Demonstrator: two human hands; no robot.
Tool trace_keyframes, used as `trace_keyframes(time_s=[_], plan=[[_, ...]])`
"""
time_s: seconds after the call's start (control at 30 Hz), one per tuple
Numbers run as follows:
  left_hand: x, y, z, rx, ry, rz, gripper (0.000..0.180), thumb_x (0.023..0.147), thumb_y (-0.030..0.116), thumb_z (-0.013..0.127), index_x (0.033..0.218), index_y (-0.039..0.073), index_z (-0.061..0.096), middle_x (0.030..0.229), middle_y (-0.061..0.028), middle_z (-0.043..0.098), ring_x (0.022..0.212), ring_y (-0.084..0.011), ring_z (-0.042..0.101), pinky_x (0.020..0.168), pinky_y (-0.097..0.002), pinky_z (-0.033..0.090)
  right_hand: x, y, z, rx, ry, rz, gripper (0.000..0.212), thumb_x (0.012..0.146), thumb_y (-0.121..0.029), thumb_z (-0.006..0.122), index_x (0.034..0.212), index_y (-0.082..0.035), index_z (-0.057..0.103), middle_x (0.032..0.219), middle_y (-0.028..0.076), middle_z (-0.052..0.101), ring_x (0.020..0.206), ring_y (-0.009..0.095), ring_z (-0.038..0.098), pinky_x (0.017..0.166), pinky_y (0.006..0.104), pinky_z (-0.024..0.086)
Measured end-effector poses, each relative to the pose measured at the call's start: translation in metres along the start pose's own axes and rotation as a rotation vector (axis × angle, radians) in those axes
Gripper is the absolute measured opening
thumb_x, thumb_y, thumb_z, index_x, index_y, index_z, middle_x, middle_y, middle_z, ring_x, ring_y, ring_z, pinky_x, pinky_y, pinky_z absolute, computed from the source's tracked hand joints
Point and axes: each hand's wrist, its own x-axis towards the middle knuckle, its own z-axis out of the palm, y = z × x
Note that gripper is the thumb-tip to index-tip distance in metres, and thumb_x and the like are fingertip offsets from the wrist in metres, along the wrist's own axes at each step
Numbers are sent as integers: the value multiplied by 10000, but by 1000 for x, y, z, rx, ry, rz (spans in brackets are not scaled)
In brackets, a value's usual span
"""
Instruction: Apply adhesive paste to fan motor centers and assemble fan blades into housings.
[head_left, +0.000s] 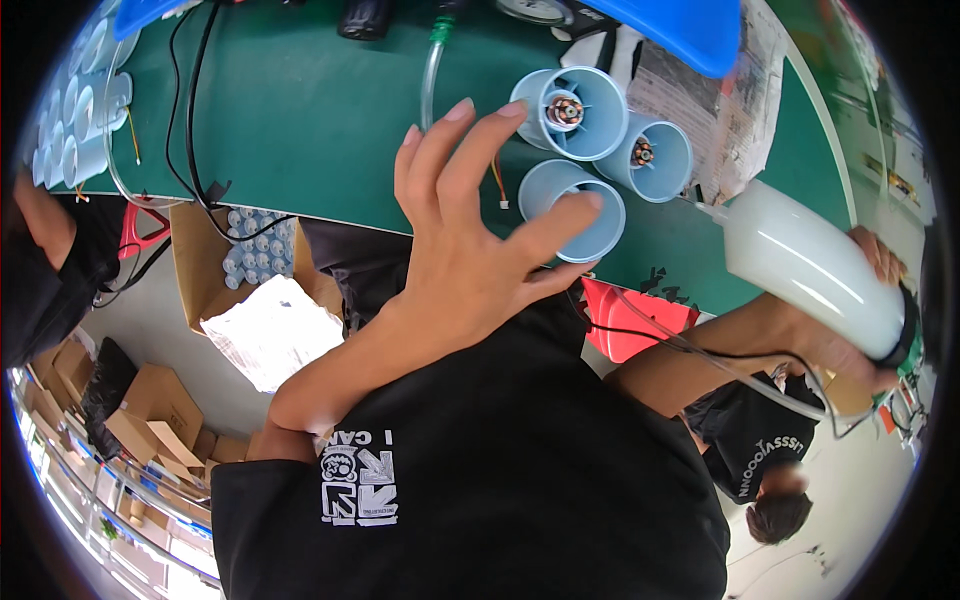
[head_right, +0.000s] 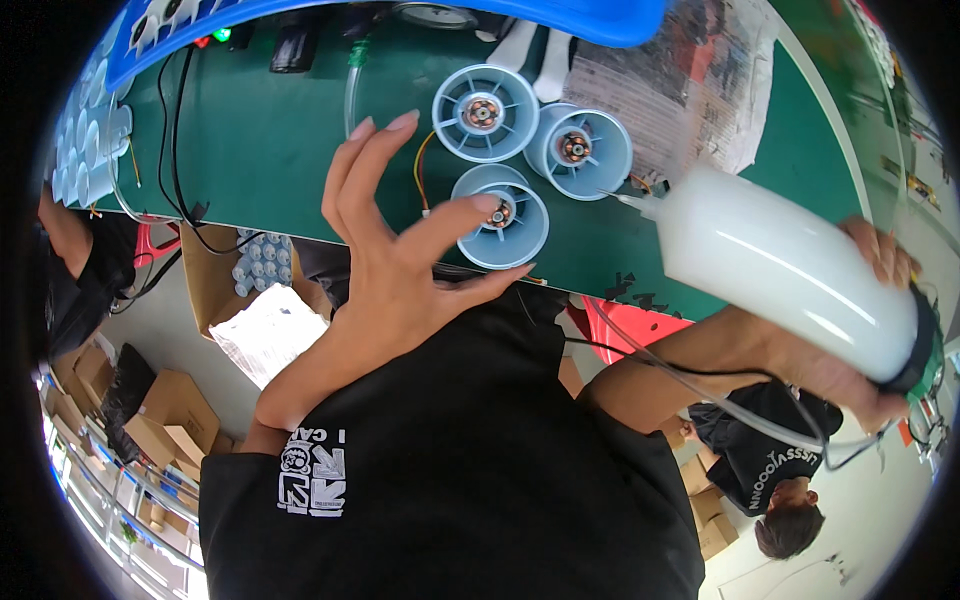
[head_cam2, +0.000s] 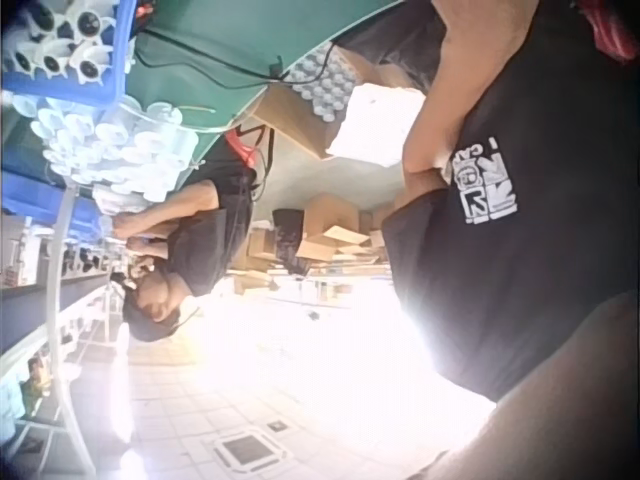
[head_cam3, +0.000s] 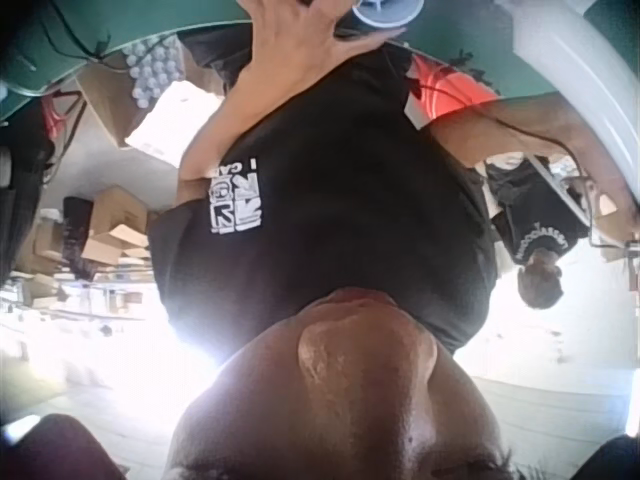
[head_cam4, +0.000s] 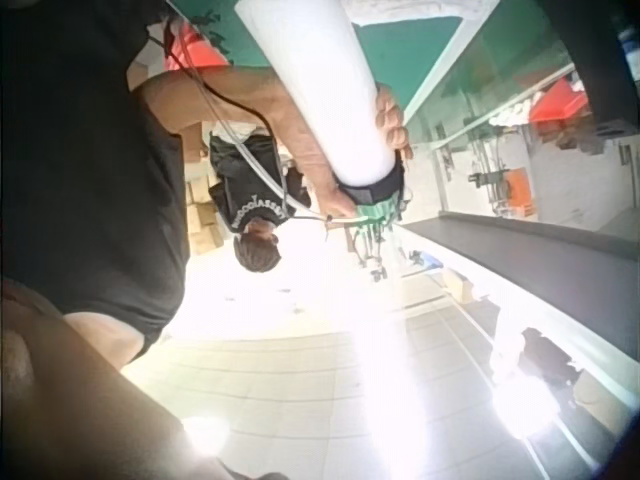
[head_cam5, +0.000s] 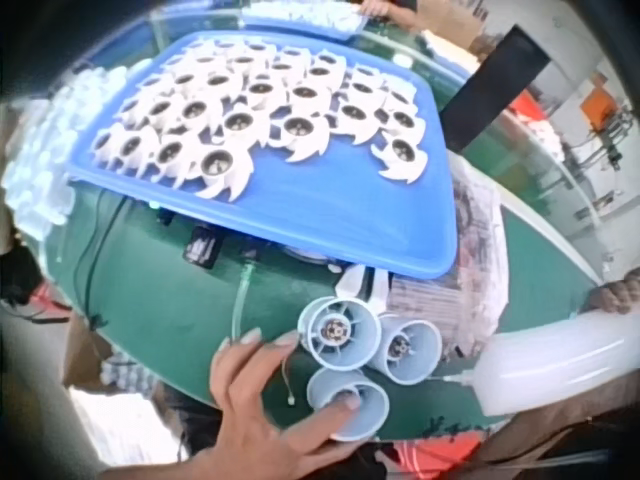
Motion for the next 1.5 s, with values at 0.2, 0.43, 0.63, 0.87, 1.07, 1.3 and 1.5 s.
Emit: trace_keyframes(time_s=[0.2,0.43,0.63,0.87,1.07,1.3,1.5], plan=[[20,17,4,129,-153,11,648,597,241,890,1199,311,661,1515,-233,246,1351,-450,233,1087,-509,243,-2,30,-5,4,-127,86,1042,587,-777,695,1097,100,459,1015,200,472,963,319,473,908,458,373],[19,10,13,104,-91,51,654,583,207,885,1194,290,667,1504,-259,266,1326,-430,300,1070,-498,265,-5,41,8,-131,49,130,1044,541,-828,656,1045,72,488,948,198,504,893,340,512,876,483,390],[19,7,15,106,-53,59,643,563,212,884,1168,300,686,1495,-250,297,1315,-405,336,1056,-461,286,-5,62,-2,-171,-67,-129,1025,533,-837,653,1007,60,509,914,193,497,867,329,511,861,495,392],[18,5,16,107,-48,60,626,563,215,884,1155,301,699,1499,-240,296,1322,-399,335,1056,-451,284,-7,57,0,-108,-88,-69,1028,527,-831,664,1009,65,516,927,196,498,885,334,508,875,497,386],[19,6,15,106,-61,58,623,566,219,883,1156,302,699,1504,-235,288,1323,-398,334,1053,-448,284,-7,55,3,-49,-108,-32,1031,522,-826,674,1010,69,522,939,199,499,899,339,506,888,498,381],[18,6,15,103,-55,63,635,564,216,882,1164,305,695,1506,-232,287,1315,-398,342,1047,-451,293,-8,60,10,23,-134,2,1034,516,-821,685,1012,73,529,952,202,500,916,344,504,903,500,376],[18,6,16,106,-42,68,640,560,218,885,1164,306,694,1503,-233,293,1311,-398,346,1043,-449,302,-10,60,17,86,-159,33,1037,511,-816,695,1013,78,535,964,204,501,931,349,501,916,501,371]])
